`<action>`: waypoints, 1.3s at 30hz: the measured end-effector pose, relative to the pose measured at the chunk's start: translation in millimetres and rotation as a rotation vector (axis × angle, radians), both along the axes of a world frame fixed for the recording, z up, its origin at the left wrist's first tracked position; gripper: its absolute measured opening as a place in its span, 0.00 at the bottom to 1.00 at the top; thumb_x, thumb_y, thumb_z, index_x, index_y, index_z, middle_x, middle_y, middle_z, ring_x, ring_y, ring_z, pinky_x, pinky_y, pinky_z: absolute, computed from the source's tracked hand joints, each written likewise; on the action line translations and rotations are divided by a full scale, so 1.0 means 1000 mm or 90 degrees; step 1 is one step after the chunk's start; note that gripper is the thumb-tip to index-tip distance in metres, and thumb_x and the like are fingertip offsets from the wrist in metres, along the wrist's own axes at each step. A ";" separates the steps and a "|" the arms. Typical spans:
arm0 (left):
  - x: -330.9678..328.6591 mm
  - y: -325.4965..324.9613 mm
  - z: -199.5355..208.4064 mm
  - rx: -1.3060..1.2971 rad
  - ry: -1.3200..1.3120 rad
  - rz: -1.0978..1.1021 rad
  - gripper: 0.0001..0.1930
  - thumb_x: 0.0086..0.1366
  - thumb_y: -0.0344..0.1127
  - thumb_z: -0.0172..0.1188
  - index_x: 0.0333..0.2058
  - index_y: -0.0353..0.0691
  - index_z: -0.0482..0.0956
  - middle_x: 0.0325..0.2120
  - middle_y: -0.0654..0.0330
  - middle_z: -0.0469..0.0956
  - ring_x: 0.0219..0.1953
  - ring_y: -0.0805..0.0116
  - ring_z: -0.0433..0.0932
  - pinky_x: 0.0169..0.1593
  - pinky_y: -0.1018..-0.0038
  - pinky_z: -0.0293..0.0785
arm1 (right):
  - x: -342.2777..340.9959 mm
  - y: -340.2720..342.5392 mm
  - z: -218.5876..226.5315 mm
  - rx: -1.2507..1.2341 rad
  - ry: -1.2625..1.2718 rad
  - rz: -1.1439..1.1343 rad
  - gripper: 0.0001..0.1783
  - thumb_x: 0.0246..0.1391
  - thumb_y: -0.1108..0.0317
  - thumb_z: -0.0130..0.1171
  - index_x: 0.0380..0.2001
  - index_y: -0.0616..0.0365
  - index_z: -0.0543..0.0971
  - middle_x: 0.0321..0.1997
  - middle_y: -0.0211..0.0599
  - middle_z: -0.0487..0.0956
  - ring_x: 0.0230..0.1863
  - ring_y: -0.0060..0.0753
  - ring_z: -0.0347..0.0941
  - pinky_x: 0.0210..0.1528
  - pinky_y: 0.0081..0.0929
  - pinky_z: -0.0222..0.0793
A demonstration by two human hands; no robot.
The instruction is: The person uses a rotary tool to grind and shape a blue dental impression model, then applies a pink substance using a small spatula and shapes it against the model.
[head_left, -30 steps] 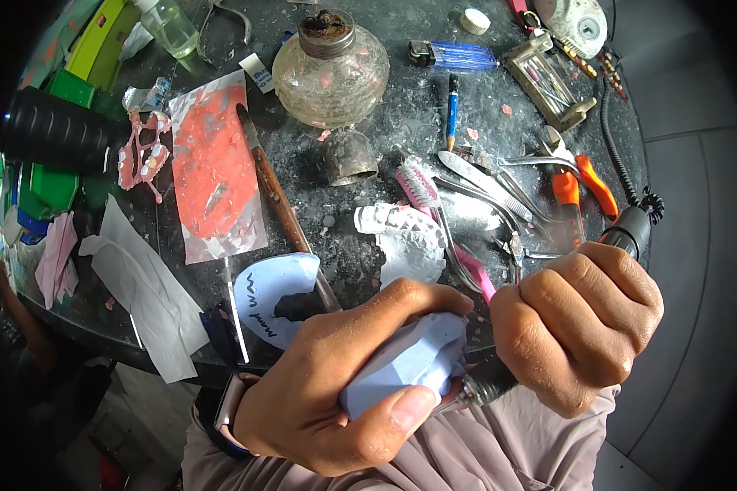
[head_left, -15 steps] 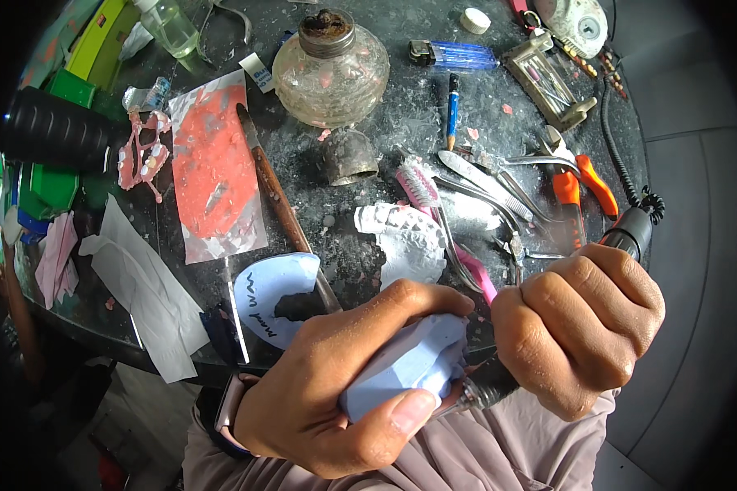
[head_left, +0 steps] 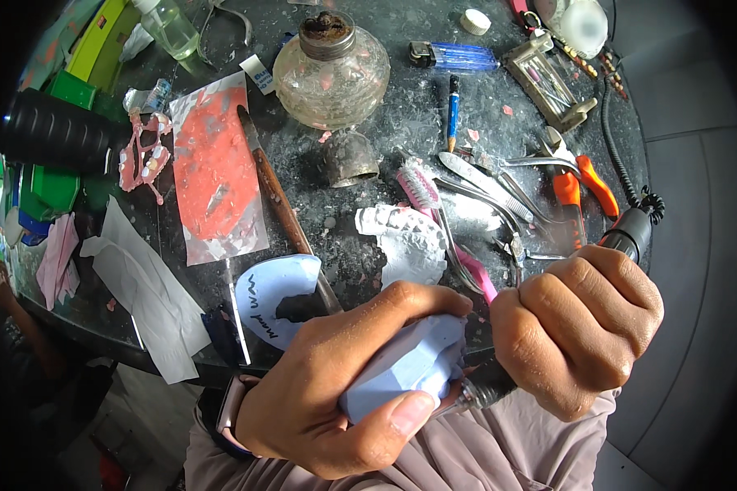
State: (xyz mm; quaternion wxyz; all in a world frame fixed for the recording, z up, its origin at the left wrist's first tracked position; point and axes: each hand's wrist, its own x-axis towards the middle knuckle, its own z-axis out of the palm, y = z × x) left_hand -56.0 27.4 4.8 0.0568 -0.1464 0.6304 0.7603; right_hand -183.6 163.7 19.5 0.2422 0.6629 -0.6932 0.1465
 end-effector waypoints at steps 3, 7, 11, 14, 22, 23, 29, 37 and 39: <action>-0.001 0.000 0.001 0.006 -0.004 -0.008 0.34 0.46 0.53 0.48 0.45 0.27 0.66 0.23 0.56 0.75 0.22 0.75 0.71 0.27 0.79 0.66 | 0.001 0.001 0.005 0.014 -0.002 -0.006 0.15 0.19 0.59 0.53 0.16 0.56 0.73 0.13 0.30 0.68 0.15 0.25 0.68 0.21 0.21 0.64; 0.001 0.000 -0.001 -0.007 0.025 0.002 0.34 0.47 0.53 0.47 0.45 0.27 0.66 0.23 0.56 0.75 0.22 0.75 0.71 0.27 0.78 0.67 | 0.002 -0.001 0.001 0.009 -0.001 -0.012 0.14 0.19 0.59 0.53 0.16 0.55 0.73 0.12 0.30 0.68 0.14 0.25 0.68 0.21 0.21 0.65; 0.001 0.000 0.000 -0.007 0.018 0.000 0.34 0.47 0.53 0.47 0.46 0.27 0.66 0.23 0.56 0.75 0.22 0.74 0.72 0.27 0.79 0.67 | 0.001 0.000 0.002 -0.007 0.013 -0.009 0.14 0.19 0.59 0.53 0.15 0.56 0.73 0.12 0.30 0.68 0.14 0.25 0.68 0.21 0.21 0.65; 0.001 0.000 0.002 -0.005 0.011 -0.010 0.34 0.48 0.53 0.47 0.46 0.27 0.66 0.24 0.55 0.75 0.23 0.74 0.72 0.27 0.78 0.68 | 0.001 0.001 0.002 0.007 0.010 -0.005 0.14 0.19 0.59 0.53 0.14 0.56 0.72 0.11 0.30 0.67 0.14 0.24 0.68 0.21 0.21 0.65; 0.011 -0.011 -0.003 0.012 0.119 -0.031 0.25 0.54 0.40 0.46 0.47 0.26 0.63 0.27 0.50 0.71 0.26 0.60 0.73 0.33 0.70 0.68 | -0.013 0.005 -0.003 -0.058 0.005 0.076 0.13 0.20 0.62 0.54 0.14 0.59 0.70 0.11 0.30 0.66 0.12 0.25 0.63 0.20 0.21 0.62; 0.012 -0.014 0.004 0.010 0.102 -0.039 0.25 0.55 0.39 0.46 0.48 0.26 0.63 0.25 0.52 0.70 0.24 0.62 0.71 0.31 0.71 0.67 | -0.015 0.002 -0.006 -0.080 0.010 0.088 0.14 0.21 0.61 0.54 0.15 0.59 0.70 0.11 0.30 0.66 0.12 0.25 0.63 0.20 0.21 0.61; 0.019 -0.022 -0.008 -0.115 0.201 0.047 0.31 0.51 0.49 0.49 0.49 0.30 0.67 0.25 0.59 0.72 0.23 0.74 0.69 0.29 0.78 0.63 | -0.024 0.002 -0.008 0.028 -0.001 0.111 0.16 0.20 0.60 0.55 0.16 0.60 0.70 0.13 0.31 0.64 0.13 0.28 0.62 0.20 0.23 0.58; 0.049 -0.050 0.002 -0.110 0.280 0.038 0.22 0.62 0.41 0.48 0.51 0.34 0.63 0.35 0.56 0.70 0.36 0.70 0.70 0.42 0.74 0.65 | -0.028 0.024 -0.029 0.016 0.029 0.017 0.31 0.28 0.40 0.64 0.18 0.60 0.71 0.18 0.38 0.67 0.23 0.42 0.66 0.35 0.36 0.61; 0.047 -0.037 0.005 -0.122 0.318 0.105 0.17 0.66 0.43 0.48 0.46 0.36 0.64 0.21 0.57 0.62 0.23 0.68 0.62 0.31 0.73 0.62 | -0.055 0.038 -0.059 -0.171 0.143 0.083 0.34 0.32 0.33 0.61 0.17 0.57 0.72 0.19 0.37 0.70 0.24 0.40 0.68 0.39 0.36 0.62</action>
